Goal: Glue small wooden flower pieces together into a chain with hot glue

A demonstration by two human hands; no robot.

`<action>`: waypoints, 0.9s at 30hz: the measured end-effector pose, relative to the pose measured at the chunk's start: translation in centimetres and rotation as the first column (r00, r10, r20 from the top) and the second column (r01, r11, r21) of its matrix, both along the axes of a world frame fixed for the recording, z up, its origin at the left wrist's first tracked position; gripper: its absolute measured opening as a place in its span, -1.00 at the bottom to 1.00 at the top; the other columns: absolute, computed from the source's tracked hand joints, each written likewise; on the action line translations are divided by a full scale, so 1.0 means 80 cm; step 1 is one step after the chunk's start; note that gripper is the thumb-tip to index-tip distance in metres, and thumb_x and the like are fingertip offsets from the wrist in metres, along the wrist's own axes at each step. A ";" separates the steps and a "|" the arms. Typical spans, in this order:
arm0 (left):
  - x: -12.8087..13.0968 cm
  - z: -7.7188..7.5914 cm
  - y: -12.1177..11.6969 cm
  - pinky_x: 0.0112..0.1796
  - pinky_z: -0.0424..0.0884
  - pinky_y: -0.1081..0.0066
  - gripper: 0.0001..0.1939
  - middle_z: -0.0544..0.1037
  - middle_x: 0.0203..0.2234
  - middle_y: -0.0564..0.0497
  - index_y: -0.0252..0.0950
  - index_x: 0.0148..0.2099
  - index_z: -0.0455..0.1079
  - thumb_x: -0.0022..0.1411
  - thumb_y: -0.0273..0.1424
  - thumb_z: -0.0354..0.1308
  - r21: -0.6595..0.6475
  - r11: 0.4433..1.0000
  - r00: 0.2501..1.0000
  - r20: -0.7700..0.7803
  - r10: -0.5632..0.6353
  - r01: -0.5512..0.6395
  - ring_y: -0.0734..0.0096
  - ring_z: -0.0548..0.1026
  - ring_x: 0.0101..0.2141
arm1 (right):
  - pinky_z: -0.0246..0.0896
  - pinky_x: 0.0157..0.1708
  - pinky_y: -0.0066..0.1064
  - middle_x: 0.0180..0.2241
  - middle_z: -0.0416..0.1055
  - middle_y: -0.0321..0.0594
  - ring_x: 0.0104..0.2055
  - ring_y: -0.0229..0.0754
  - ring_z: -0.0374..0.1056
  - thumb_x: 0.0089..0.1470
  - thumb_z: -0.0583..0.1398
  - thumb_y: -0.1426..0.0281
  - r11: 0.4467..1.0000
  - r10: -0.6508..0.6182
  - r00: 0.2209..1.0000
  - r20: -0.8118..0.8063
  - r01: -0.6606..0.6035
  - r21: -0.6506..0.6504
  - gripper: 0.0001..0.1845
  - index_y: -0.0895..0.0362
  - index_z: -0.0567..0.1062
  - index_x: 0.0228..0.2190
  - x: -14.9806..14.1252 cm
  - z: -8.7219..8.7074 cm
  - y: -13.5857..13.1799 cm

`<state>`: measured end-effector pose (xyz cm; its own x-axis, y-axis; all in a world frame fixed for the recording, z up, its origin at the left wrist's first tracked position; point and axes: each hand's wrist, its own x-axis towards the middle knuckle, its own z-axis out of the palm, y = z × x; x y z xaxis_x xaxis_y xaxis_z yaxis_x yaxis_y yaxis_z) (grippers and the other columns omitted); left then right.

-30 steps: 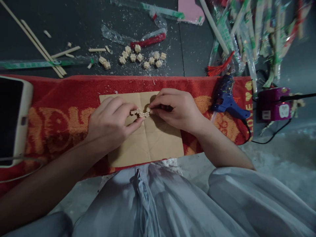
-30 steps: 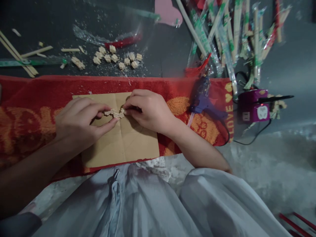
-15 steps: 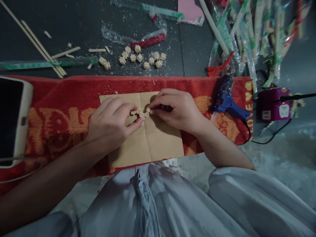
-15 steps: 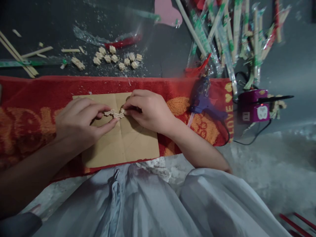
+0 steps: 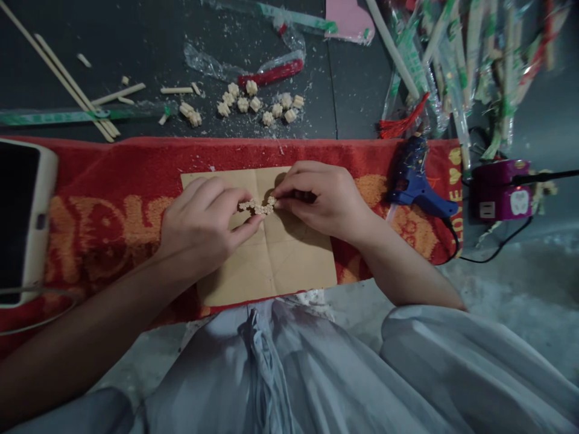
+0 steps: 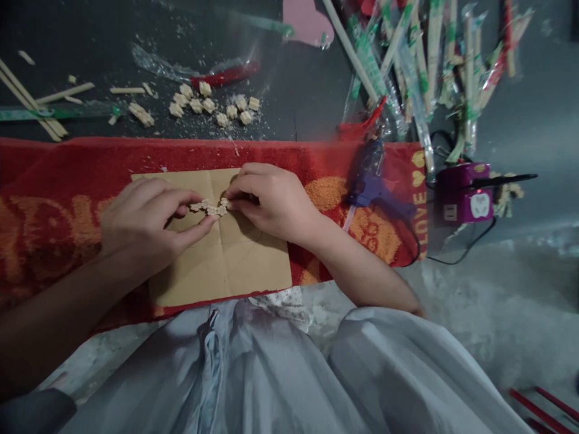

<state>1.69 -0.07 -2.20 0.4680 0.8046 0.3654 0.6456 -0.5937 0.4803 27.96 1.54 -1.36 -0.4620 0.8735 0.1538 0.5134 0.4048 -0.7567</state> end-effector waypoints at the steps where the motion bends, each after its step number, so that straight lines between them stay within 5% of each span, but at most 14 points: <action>1: 0.000 -0.002 0.000 -0.08 0.61 0.14 -0.91 0.68 -0.23 0.00 -0.09 -0.01 0.59 0.59 -0.23 0.34 0.003 1.000 1.000 0.016 0.001 -0.001 0.11 0.66 -0.16 | 0.37 -0.17 -0.36 -0.20 0.71 -0.18 -0.21 -0.19 0.52 0.31 0.33 0.48 1.000 0.000 1.000 0.002 0.000 0.001 -0.82 0.10 0.80 -0.19 0.000 0.000 0.000; 27: 0.001 -0.003 -0.003 -0.10 0.65 0.14 -0.91 0.69 -0.24 0.01 -0.11 0.02 0.59 0.64 -0.24 0.30 0.089 0.996 0.998 -0.054 0.013 -0.008 0.13 0.68 -0.16 | 0.34 -0.18 -0.37 -0.19 0.71 -0.18 -0.22 -0.20 0.51 0.34 0.34 0.45 1.000 0.014 1.000 0.013 -0.014 0.010 -0.84 0.11 0.79 -0.17 0.001 0.002 -0.001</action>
